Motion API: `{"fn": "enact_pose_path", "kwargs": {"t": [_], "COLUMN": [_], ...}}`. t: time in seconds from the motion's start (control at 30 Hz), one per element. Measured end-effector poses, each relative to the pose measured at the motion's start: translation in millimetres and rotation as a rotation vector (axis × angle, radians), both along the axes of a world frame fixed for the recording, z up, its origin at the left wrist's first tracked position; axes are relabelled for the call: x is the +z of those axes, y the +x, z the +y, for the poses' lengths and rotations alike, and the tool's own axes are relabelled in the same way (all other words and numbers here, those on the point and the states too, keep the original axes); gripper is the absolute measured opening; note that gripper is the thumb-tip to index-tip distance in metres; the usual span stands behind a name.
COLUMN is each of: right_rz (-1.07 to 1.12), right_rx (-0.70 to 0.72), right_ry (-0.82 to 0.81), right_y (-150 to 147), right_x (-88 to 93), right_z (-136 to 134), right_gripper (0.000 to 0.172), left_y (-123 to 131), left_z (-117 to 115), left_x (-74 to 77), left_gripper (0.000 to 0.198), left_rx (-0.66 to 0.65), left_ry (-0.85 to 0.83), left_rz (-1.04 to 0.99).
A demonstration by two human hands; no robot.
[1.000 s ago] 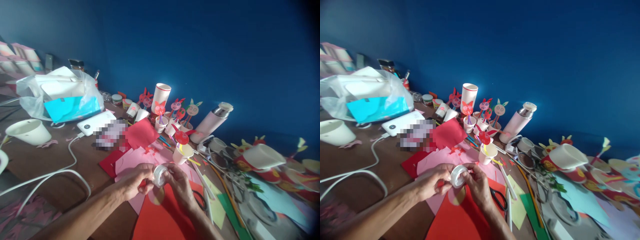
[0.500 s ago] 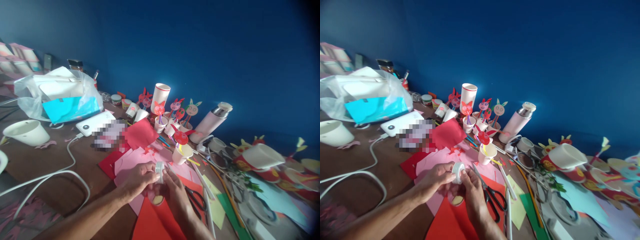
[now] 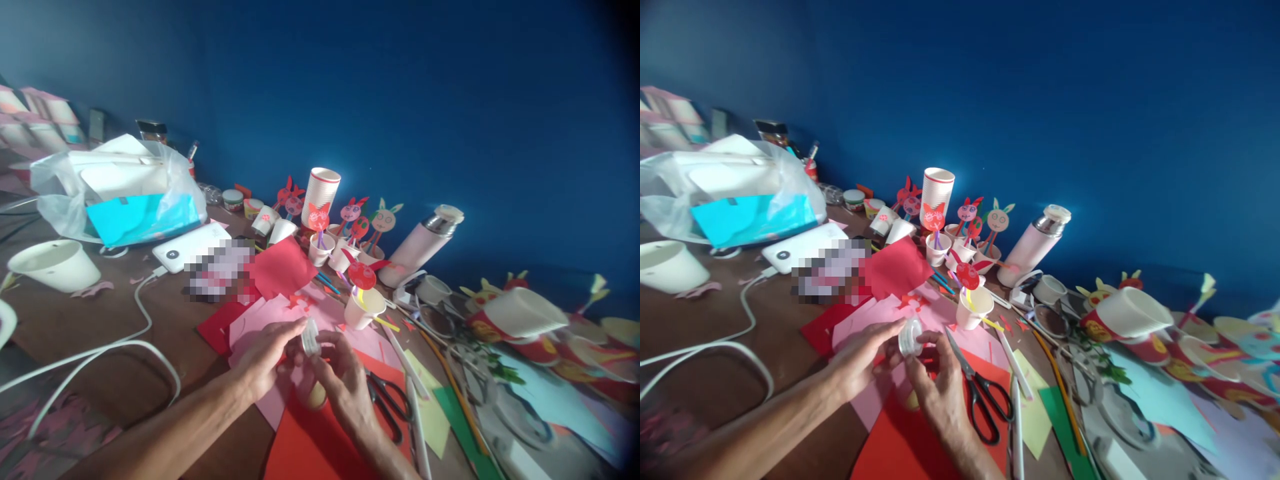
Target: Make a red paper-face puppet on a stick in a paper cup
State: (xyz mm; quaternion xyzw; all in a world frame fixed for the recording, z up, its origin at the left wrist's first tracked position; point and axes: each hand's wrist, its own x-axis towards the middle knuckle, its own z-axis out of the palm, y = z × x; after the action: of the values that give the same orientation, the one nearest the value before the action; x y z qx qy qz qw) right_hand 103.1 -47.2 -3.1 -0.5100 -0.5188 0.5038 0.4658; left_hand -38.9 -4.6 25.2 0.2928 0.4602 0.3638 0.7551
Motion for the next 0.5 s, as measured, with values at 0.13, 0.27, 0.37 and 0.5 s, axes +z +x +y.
{"fn": "enact_pose_path", "kwargs": {"t": [0.13,0.27,0.37,0.5], "right_rz": [-0.058,-0.148,-0.144,-0.116], "right_rx": [-0.016,-0.024,-0.027,-0.031], "right_ry": [0.043,0.064,0.05,0.012], "right_y": [0.7,1.8,1.2,0.5], "right_x": [-2.0,2.0,4.7,5.7], "right_z": [0.7,2.6,2.8,2.3], "right_gripper": [0.021,0.019,0.02,0.024], "left_y": [1.0,1.6,2.1,3.2], "left_z": [1.4,1.6,0.4,-2.0], "left_x": [-0.8,-2.2,-4.1,-4.7], "left_gripper": [0.037,0.035,0.037,0.039], "left_rx": [0.025,0.033,-0.001,-0.039], "left_ry": [-0.044,-0.071,-0.045,-0.036], "left_rz": [-0.019,-0.024,-0.031,-0.006]}}
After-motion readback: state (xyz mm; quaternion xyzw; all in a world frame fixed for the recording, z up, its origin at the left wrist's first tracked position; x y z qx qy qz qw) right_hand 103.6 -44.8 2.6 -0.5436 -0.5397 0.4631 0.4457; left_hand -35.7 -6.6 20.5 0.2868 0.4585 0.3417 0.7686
